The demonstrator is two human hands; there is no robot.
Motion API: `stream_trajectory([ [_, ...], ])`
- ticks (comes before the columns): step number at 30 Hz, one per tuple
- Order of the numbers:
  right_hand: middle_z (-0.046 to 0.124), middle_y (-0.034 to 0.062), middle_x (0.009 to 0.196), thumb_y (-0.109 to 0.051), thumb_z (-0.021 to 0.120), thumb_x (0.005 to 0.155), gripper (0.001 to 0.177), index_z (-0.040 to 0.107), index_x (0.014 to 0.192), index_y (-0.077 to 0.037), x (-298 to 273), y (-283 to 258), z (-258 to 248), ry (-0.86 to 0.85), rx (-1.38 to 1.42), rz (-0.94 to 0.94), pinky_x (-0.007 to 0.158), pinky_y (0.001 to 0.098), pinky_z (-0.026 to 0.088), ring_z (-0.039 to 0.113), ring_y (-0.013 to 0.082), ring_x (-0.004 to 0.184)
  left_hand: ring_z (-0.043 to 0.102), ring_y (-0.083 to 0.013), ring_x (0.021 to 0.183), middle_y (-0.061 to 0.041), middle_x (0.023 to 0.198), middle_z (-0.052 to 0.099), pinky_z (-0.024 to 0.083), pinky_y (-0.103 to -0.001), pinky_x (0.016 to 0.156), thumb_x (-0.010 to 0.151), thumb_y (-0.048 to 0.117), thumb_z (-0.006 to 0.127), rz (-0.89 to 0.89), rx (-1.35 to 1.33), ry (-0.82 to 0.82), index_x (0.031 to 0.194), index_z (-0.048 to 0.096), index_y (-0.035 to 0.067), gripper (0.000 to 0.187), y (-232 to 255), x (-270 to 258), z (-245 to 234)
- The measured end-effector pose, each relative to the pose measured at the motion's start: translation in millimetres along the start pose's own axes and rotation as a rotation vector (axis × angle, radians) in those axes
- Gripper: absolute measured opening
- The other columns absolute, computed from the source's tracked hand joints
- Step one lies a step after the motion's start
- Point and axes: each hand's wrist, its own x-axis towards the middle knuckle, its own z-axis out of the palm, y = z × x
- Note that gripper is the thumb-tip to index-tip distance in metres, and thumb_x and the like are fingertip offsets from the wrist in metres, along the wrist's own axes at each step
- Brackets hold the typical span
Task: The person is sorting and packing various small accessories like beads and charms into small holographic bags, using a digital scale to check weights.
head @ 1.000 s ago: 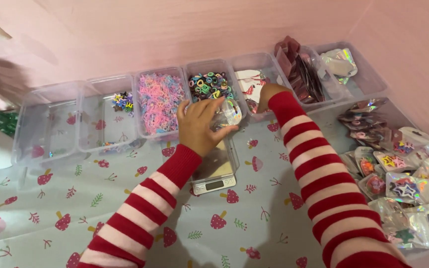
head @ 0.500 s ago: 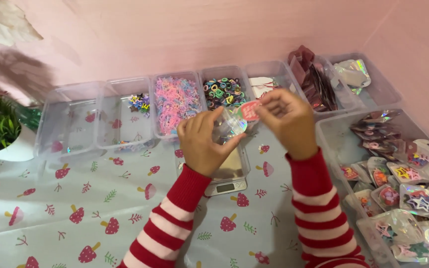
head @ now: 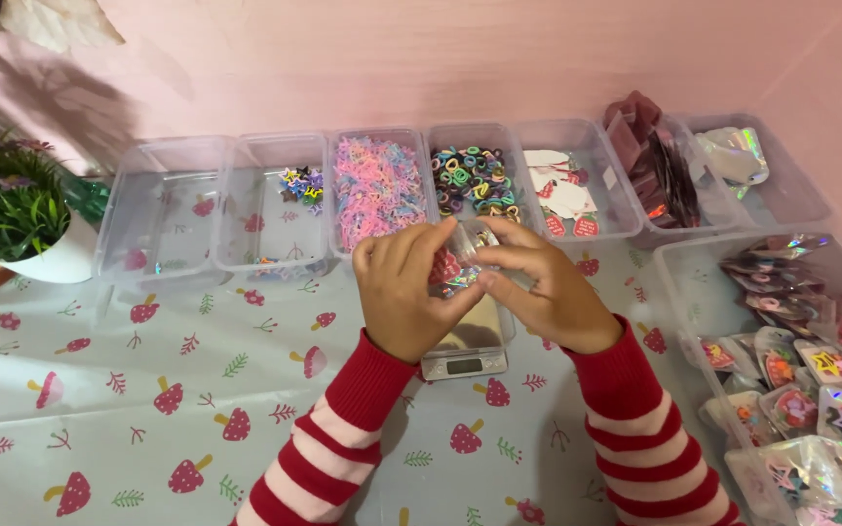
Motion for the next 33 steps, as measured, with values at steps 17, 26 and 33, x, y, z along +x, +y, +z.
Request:
stream_trajectory([
  [17,0.068,0.0302,0.116,-0.014,0.063,0.096,0.028,0.073,0.114,0.004,-11.4,44.2,2.1,0.066,0.306,0.07,0.07,0.0493,0.067,0.077,0.0387,0.089,0.067,-0.0242,0.092,-0.007,0.107,0.07,0.041,-0.04,0.089,0.072,0.05,0.087,0.044,-0.062,0.035,0.123,0.07,0.011,0.067,9.0,1.9,0.9],
  [26,0.072,0.0197,0.12,-0.009,0.06,0.101,0.015,0.072,0.106,-0.002,-9.0,19.1,10.6,0.21,0.09,-0.021,0.088,0.0346,0.054,0.069,0.0286,0.115,0.067,-0.0247,0.101,-0.004,0.114,0.068,0.046,-0.04,0.091,0.071,0.055,0.083,-0.152,-0.067,-0.122,0.132,0.064,0.015,0.076,-6.7,-24.5,-30.8],
  [33,0.076,0.0088,0.099,-0.016,0.058,0.104,0.022,0.075,0.101,-0.003,-3.0,29.1,49.4,0.211,0.167,0.238,0.077,0.0287,0.059,0.067,0.0168,0.085,0.068,-0.0236,0.093,-0.007,0.105,0.071,0.054,-0.039,0.08,0.07,0.05,0.088,-0.305,-0.031,-0.139,0.122,0.066,0.01,0.069,-83.0,-84.7,-110.5],
])
